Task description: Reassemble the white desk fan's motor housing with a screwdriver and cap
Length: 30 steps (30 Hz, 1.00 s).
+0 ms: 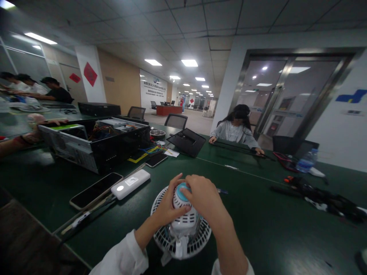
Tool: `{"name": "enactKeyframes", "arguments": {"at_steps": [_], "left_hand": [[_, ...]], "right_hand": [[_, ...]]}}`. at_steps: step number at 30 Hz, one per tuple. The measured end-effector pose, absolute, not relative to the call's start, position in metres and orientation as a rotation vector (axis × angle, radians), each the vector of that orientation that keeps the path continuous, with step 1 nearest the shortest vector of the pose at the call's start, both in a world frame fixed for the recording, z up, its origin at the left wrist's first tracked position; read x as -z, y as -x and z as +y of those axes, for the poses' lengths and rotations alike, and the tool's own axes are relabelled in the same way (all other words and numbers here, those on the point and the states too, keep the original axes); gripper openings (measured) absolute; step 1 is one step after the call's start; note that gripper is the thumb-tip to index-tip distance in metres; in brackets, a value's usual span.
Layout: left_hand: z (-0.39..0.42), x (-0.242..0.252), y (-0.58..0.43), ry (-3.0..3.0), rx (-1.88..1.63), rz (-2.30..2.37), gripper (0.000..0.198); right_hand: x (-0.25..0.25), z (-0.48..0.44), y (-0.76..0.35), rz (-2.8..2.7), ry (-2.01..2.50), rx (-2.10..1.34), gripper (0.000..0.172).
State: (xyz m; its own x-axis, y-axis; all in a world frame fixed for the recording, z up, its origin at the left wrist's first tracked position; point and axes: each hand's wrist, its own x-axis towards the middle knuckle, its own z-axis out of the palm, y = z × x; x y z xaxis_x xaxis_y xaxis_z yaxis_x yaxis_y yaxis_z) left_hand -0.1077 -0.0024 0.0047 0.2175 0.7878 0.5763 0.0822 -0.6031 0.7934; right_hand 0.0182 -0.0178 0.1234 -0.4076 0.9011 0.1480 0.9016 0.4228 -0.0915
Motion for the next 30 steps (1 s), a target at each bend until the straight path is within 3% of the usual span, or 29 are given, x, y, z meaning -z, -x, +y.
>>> {"name": "enactKeyframes", "arguments": {"at_steps": [6,14,20,24,30], "left_hand": [[-0.003,-0.006,0.107,-1.859,-1.438,0.806,0.086],[-0.002,-0.003,0.109,-1.856,-1.41,0.821,0.085],[-0.002,-0.002,0.109,-1.864,-1.416,0.817,0.086],[-0.002,-0.003,0.108,-1.858,-1.43,0.802,0.085],[-0.002,-0.006,0.107,-1.828,-1.453,0.804,0.086]], "right_hand": [[-0.119,-0.022,0.005,-2.332,1.95,0.185,0.022],[-0.126,-0.019,-0.035,-2.534,1.259,-0.301,0.03],[-0.125,-0.015,-0.042,-2.583,1.194,-0.396,0.028],[-0.122,-0.013,-0.035,-2.506,1.415,-0.23,0.014],[-0.12,-0.02,-0.002,-2.398,1.842,0.092,0.022]]}}
